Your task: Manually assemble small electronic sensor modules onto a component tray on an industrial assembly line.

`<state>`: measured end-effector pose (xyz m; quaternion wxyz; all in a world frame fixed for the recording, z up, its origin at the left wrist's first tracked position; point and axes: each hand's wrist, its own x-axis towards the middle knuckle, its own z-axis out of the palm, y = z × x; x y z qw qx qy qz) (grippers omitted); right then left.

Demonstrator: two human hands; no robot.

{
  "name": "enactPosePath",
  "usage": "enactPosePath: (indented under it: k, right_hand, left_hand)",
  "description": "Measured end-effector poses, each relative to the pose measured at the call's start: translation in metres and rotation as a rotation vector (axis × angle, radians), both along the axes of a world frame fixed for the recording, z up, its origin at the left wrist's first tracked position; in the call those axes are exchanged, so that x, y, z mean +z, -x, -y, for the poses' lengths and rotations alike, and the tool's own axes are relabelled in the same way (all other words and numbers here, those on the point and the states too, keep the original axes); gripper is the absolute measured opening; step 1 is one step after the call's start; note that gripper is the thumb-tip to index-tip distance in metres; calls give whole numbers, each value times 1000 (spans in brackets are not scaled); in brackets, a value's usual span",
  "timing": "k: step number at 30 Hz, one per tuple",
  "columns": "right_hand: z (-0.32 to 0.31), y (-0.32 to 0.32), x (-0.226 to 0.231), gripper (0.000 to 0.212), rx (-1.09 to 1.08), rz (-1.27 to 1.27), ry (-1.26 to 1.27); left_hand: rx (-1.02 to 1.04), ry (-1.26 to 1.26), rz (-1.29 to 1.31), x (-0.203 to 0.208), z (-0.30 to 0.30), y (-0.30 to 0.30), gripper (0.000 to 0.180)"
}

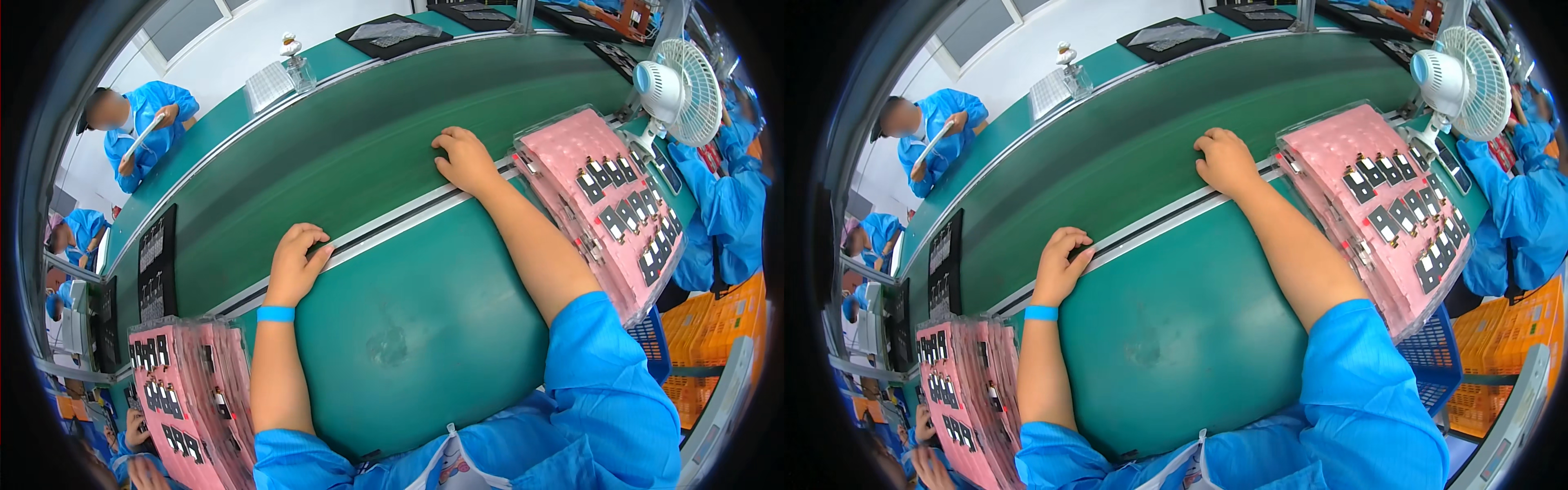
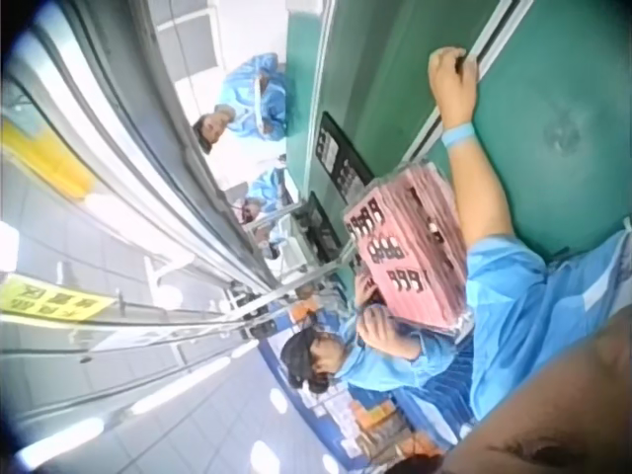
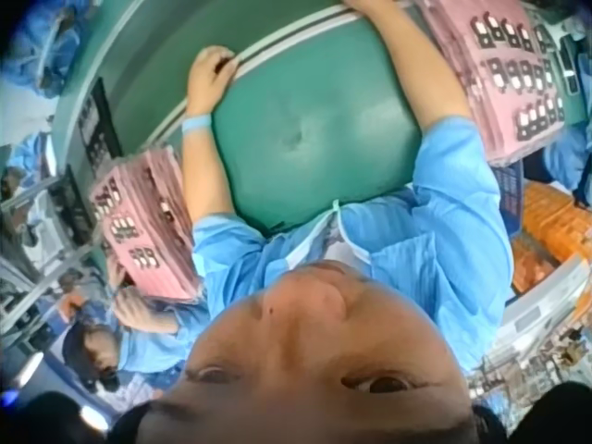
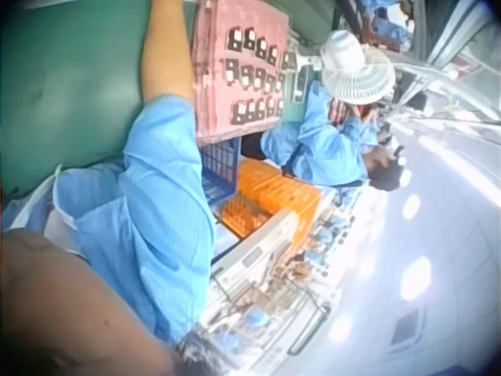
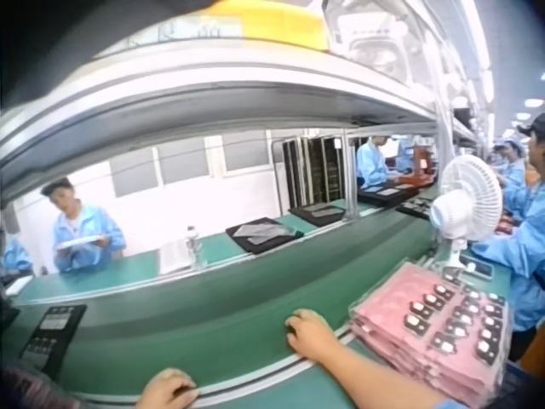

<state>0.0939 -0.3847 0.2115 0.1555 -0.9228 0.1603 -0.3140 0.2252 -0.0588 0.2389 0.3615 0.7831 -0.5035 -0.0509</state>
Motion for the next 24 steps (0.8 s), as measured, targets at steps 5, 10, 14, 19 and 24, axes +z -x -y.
enactPosePath:
  k: [5, 10, 14, 19, 24]
  right_hand:
    - [2, 1, 1, 30, 0, -72, -54]
    - [2, 0, -1, 27, -17, -5, 27]
    - [5, 2, 1, 27, -29, 2, 48]
    - [3, -1, 0, 30, -13, -52, 11]
    - [-2, 1, 2, 30, -20, -75, -27]
  left_hand:
    - [0, 9, -13, -1, 1, 1, 17]
    - [1, 11, -8, 0, 2, 2, 16]
    - [-13, 26, 30, 0, 3, 1, 16]
    - [-44, 59, 60, -3, 2, -3, 15]
    - [18, 32, 49, 0, 1, 2, 15]
